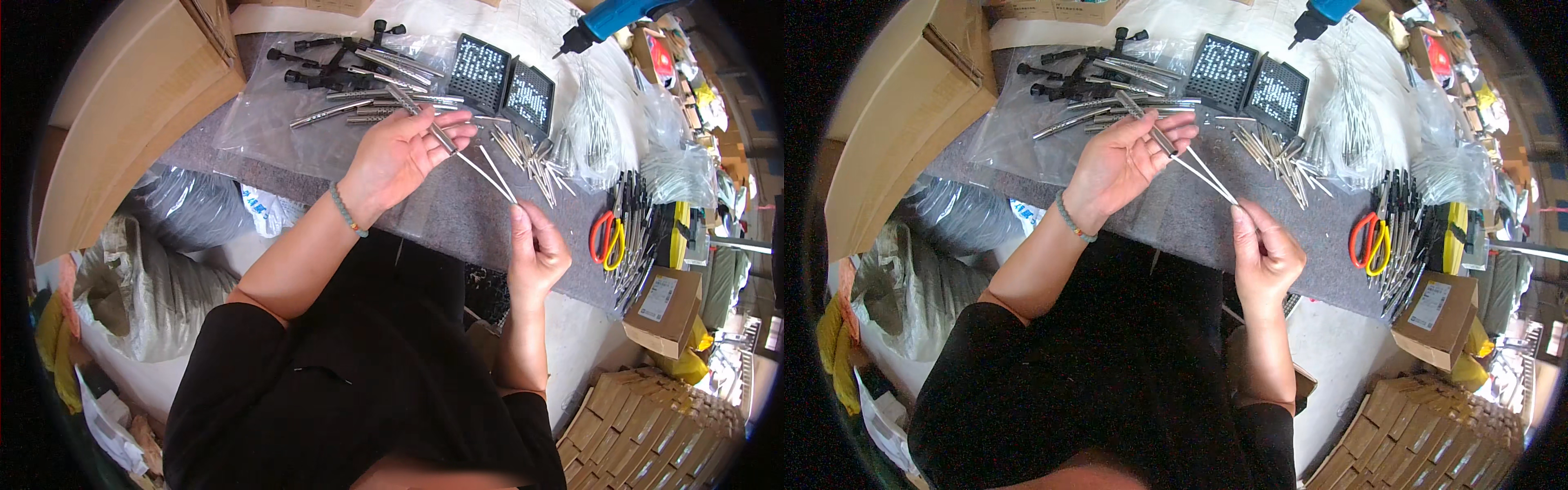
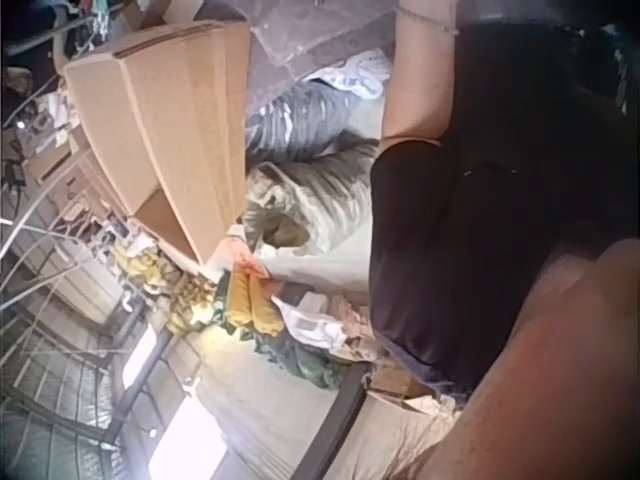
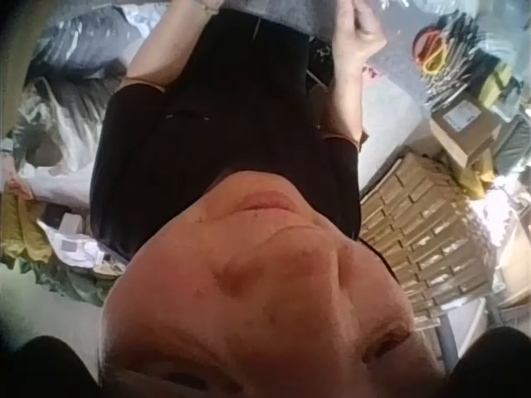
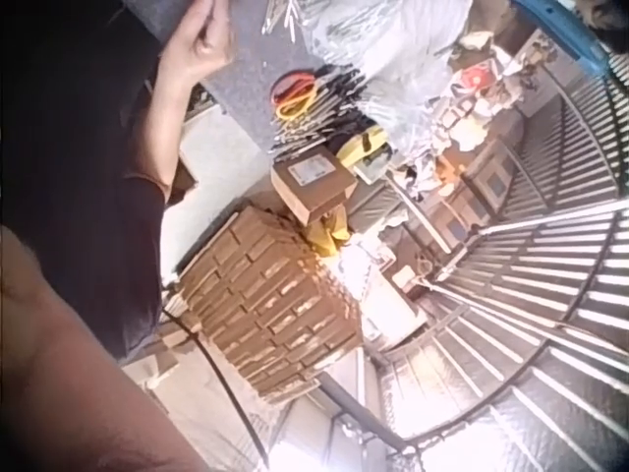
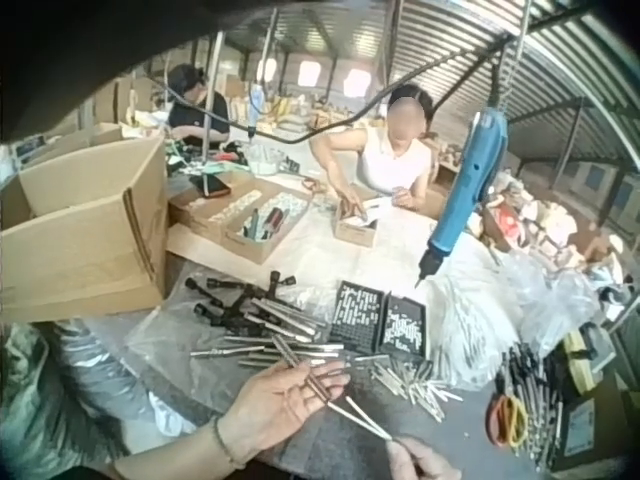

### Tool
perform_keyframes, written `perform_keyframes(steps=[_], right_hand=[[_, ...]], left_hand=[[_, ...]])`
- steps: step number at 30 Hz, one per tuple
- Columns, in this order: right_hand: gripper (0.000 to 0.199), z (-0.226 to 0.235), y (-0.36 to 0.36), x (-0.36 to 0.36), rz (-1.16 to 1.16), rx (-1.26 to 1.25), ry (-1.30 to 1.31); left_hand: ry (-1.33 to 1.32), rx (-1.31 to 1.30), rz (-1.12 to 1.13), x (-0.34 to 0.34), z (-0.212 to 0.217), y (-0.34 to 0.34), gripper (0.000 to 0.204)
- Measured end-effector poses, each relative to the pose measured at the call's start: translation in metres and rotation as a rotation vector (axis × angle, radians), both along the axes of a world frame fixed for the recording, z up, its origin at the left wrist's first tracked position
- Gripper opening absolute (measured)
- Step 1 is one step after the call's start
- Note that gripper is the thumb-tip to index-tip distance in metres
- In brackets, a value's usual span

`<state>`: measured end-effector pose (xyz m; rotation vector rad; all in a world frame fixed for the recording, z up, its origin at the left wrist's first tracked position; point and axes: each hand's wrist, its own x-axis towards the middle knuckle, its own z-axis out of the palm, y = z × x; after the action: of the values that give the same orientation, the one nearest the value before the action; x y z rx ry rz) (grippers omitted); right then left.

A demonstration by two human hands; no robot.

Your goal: Assembling small metal components with internal rods and plastic caps using an electric screwdriver.

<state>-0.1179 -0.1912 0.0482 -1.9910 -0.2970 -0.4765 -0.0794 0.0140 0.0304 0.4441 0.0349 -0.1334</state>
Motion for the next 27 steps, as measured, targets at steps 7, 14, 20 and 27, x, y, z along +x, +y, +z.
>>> perform_keyframes(steps=[7,14,20,27], right_hand=[[0.015,-0.006,0.006,0.004,-0.032,-0.193,-0.223],[0.015,-0.009,0.01,0.009,-0.058,-0.44,-0.355],[0.012,0.0,0.013,0.017,-0.13,-0.488,-0.332],[0.012,0.005,0.011,0.014,-0.092,-0.441,-0.292]], left_hand=[[0.028,-0.106,0.026,-0.002,0.005,-0.002,0.032],[0.046,-0.103,0.071,-0.004,0.01,-0.007,0.02],[0.045,0.072,0.096,-0.007,0.01,-0.015,0.023],[0.051,0.084,0.118,-0.003,0.004,-0.017,0.024]])
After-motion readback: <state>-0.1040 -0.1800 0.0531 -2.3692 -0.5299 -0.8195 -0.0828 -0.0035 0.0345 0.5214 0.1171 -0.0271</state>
